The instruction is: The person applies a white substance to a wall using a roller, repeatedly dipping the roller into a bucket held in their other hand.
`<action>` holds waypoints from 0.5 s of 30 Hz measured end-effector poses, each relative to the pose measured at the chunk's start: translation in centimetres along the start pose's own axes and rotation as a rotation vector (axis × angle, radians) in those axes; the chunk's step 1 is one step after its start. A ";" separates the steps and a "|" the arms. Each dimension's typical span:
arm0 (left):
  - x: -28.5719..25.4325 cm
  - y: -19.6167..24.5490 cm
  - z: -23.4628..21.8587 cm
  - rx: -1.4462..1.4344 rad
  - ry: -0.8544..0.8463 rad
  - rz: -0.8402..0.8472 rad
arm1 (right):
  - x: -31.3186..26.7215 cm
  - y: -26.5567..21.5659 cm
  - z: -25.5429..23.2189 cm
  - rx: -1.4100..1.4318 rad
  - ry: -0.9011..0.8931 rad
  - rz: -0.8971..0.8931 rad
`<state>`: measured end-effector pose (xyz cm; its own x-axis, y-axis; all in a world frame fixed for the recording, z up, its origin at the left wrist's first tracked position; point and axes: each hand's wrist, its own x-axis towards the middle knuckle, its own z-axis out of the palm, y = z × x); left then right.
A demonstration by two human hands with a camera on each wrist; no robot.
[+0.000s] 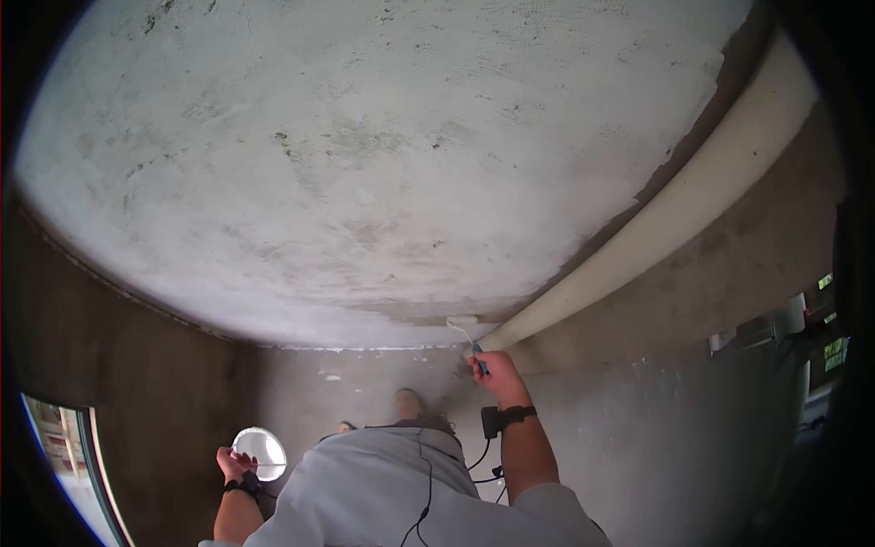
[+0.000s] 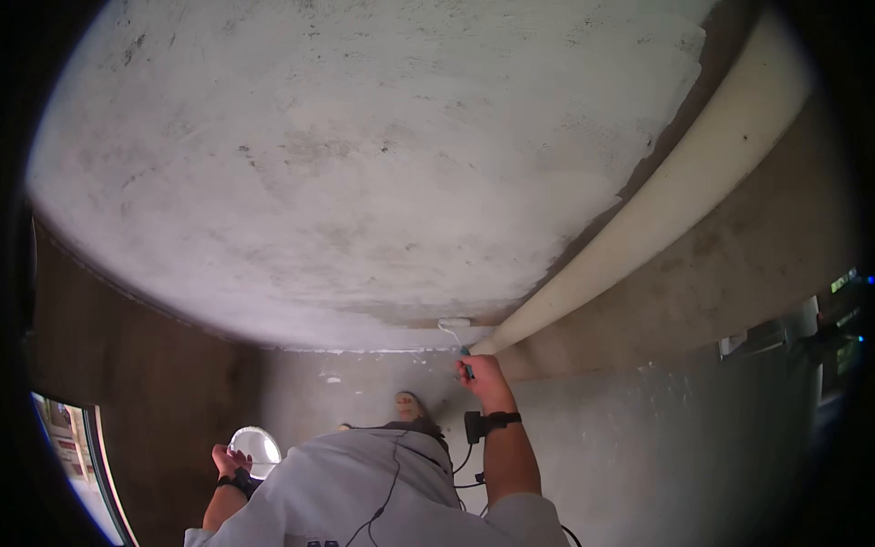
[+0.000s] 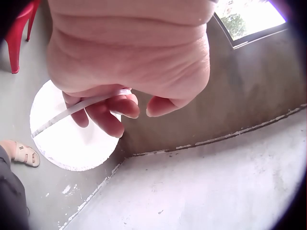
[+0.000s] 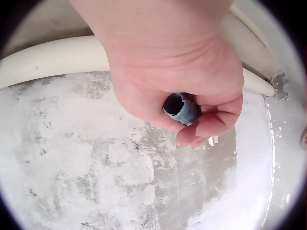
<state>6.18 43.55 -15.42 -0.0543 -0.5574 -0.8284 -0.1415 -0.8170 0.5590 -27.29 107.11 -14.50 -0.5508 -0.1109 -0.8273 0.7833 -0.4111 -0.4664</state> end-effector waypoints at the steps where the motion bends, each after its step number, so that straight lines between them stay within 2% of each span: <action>1: 0.6 0.3 0.5 0.012 -0.012 -0.006 | -0.9 0.2 -0.1 -0.033 -0.003 -0.034; 3: 1.6 0.8 1.7 0.120 -0.133 -0.094 | -3.6 0.4 0.1 -0.055 0.014 -0.077; 5: 2.3 0.6 3.7 0.145 -0.125 -0.112 | -7.0 0.4 1.0 -0.102 -0.018 -0.231; 7: 2.6 0.5 5.6 0.200 -0.118 -0.117 | -9.7 0.4 2.0 -0.108 -0.014 -0.298; 11: 4.7 0.2 7.7 0.378 -0.257 -0.163 | -13.1 1.1 3.2 -0.162 0.013 -0.465; 14: 6.0 0.2 9.2 0.452 -0.319 -0.183 | -15.4 1.8 4.3 -0.157 0.058 -0.496; 15: 5.3 -0.2 9.9 0.459 -0.262 -0.161 | -16.0 1.9 4.7 -0.159 0.093 -0.491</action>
<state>-3.84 42.20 -20.29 -0.2324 -0.3274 -0.9159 -0.5815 -0.7081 0.4006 -18.36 103.82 -0.66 -0.8417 0.1440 -0.5204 0.4776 -0.2510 -0.8419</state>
